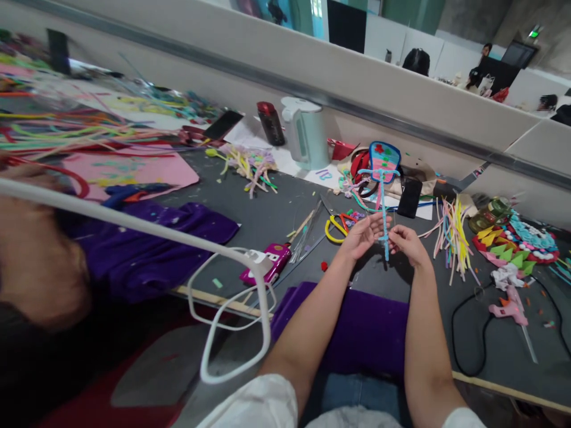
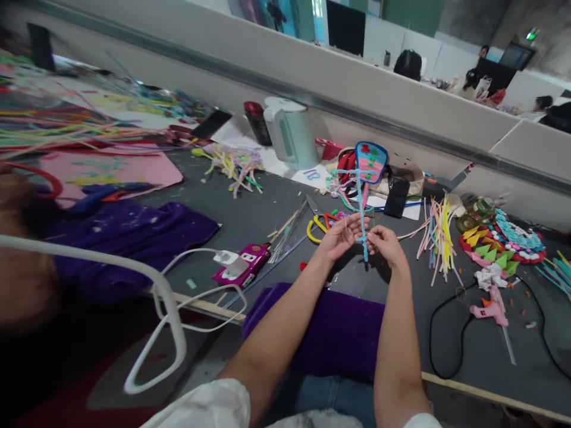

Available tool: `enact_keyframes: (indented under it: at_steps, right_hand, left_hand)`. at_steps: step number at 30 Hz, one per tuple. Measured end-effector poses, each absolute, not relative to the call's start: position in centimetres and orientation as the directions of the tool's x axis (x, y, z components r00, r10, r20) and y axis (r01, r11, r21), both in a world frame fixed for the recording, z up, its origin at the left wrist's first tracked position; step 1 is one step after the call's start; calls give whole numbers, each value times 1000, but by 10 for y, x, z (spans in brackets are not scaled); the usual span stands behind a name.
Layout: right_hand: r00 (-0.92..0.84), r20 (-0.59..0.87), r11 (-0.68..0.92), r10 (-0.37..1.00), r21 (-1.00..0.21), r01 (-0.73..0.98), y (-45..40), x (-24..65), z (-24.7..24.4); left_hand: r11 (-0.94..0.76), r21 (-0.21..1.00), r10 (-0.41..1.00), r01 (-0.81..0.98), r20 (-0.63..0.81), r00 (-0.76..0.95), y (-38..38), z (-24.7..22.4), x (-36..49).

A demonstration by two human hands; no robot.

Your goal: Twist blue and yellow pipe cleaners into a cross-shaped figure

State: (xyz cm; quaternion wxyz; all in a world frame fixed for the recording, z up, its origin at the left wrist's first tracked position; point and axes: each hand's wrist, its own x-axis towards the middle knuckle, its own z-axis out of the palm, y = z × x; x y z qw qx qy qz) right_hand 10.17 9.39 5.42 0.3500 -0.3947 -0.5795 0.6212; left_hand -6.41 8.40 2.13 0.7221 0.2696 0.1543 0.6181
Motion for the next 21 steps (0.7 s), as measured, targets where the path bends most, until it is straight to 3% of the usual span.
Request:
enact_keyframes:
  at_steps: [6, 10, 15, 21]
  right_hand:
    - [-230, -30, -62, 973, -989, -134, 71, 89, 35]
    - [-147, 2, -26, 989, -981, -193, 66, 83, 34]
    - [-170, -22, -79, 985, -940, -333, 64, 76, 38]
    - [-212, -19, -95, 977, -931, -353, 64, 77, 42]
  left_hand:
    - [39, 642, 971, -766, 157, 181, 84, 23, -63]
    - [-101, 701, 980, -706, 193, 51, 82, 26, -66]
    - [-243, 772, 970, -588, 185, -157, 84, 25, -73]
    - [-253, 839, 962, -483, 164, -219, 86, 23, -80]
